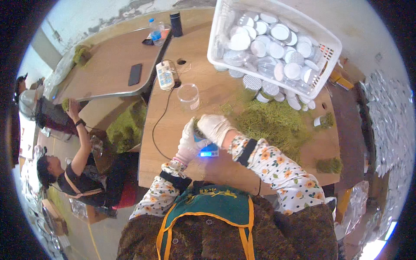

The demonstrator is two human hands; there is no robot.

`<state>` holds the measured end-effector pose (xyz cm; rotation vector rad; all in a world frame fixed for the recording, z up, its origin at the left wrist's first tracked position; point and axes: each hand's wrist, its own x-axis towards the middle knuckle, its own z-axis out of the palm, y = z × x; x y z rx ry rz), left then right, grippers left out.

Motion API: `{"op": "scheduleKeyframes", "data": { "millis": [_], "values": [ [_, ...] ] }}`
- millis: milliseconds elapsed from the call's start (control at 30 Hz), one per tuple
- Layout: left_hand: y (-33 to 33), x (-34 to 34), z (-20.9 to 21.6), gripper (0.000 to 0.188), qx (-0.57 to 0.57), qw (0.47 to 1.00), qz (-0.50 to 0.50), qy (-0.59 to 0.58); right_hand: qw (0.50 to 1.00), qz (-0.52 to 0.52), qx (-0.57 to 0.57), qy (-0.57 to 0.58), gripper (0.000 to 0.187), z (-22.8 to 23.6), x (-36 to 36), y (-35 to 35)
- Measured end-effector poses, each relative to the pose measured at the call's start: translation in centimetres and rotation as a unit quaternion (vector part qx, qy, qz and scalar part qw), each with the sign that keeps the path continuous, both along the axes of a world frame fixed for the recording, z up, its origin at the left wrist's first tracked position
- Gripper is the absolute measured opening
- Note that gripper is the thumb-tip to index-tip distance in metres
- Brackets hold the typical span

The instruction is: The person repeatedly scoops dried green herbs onto a digital scale, adjusts the amount, and places the weighed portion into small round containers. The person then closes the containers and sets them aside on the table. The process is repeated multiple times throughout the clip.

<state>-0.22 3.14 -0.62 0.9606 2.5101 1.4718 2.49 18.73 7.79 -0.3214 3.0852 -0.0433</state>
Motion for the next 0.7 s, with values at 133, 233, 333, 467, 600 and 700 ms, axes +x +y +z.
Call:
{"op": "scheduleKeyframes", "data": {
  "millis": [133, 233, 333, 467, 600, 700],
  "values": [
    [-0.2, 0.2, -0.2, 0.101, 0.035, 0.999, -0.007, -0.007, 0.998, -0.038, -0.049, -0.012, 0.018, -1.0, -0.8, -2.1],
    [-0.3, -0.1, 0.4, 0.097, 0.034, 0.999, -0.018, 0.030, 0.993, -0.079, -0.086, -0.009, 0.021, -1.3, -1.1, -2.2],
    [-0.6, -0.2, 1.5, 0.097, 0.016, 0.998, -0.036, 0.054, 0.995, -0.058, -0.051, -0.060, 0.023, 0.0, -0.8, -1.3],
    [-0.7, -0.4, 3.4, 0.098, 0.008, 0.998, -0.054, 0.016, 0.980, 0.026, -0.166, -0.105, 0.034, 4.0, 0.6, 1.9],
    [-0.6, -0.7, 5.1, 0.100, -0.003, 0.998, -0.063, 0.030, 0.962, -0.002, -0.272, 0.011, 0.043, 6.1, 3.2, 7.2],
    [-0.8, -0.7, 6.0, 0.099, 0.008, 0.997, -0.056, 0.048, 0.971, -0.102, -0.208, -0.053, 0.046, 4.8, 5.4, 10.8]
  ]
}}
